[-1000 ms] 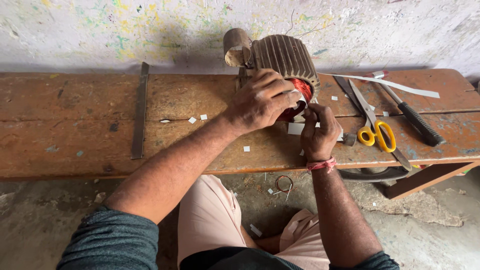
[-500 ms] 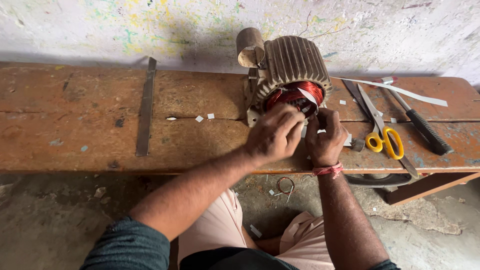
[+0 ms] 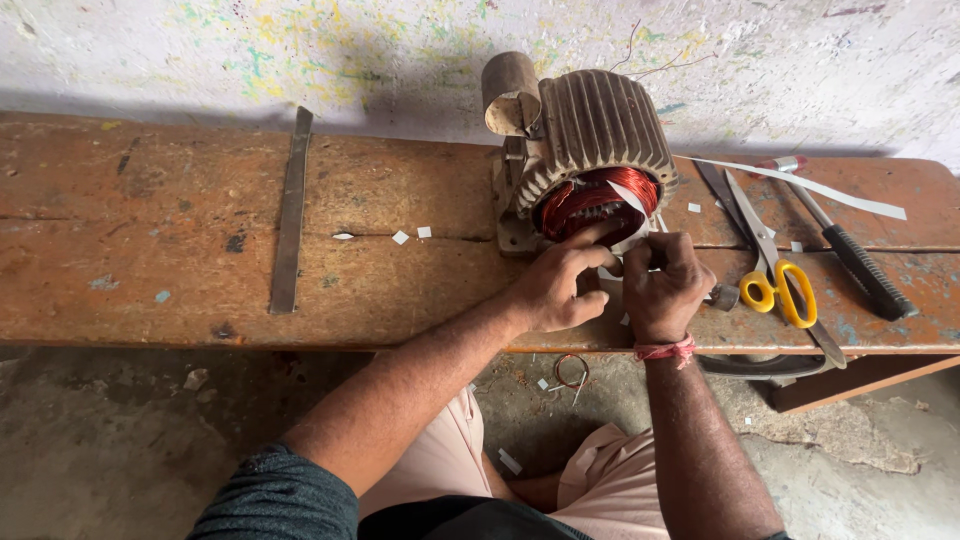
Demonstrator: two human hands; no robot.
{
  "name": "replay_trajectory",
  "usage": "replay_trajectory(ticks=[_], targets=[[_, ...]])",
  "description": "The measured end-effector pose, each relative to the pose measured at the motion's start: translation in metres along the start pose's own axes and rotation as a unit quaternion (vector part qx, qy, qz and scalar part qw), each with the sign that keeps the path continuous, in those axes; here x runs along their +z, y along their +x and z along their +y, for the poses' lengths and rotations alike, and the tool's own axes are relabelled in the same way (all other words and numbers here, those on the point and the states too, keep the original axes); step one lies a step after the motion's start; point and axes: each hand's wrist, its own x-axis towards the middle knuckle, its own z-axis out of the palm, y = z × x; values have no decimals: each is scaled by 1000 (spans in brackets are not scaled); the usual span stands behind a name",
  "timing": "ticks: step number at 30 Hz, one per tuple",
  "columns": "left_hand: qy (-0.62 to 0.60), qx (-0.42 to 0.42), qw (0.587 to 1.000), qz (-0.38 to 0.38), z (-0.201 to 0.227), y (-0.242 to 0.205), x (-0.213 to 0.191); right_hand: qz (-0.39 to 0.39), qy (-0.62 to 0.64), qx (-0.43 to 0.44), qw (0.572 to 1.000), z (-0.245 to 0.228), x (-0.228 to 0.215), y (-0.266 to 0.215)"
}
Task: The person cuts white insulating strips with scissors and inserts them between copper windings on a motor stator. The person repeats this process multiple times, adjusting the strips by hand to fit the slots.
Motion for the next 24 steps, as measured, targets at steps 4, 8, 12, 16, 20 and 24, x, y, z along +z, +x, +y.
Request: replay_trajectory(ticks=[4,8,12,16,20,24], targets=[[-59,-8,998,-28,-11,3,-2,-10,13,-12,1000,-2,0,4],[-128,-52,990,-39,-7,3,-6,-8,-8,-44,999,3,1,0],[-152,-96,983,-40,4,1,-9,11,-51,-44,998,16,-3,-6],[-122,-89,988,-17,11,-3,-12,35,-26,-10,999,22,-4,-6],[-145,-102,983,-43,15,0,-13,9,69,63,996,21,-8,-8],[-118,-118,984,-66,20,2,-16,-13,119,79,990,22,-6,-5]])
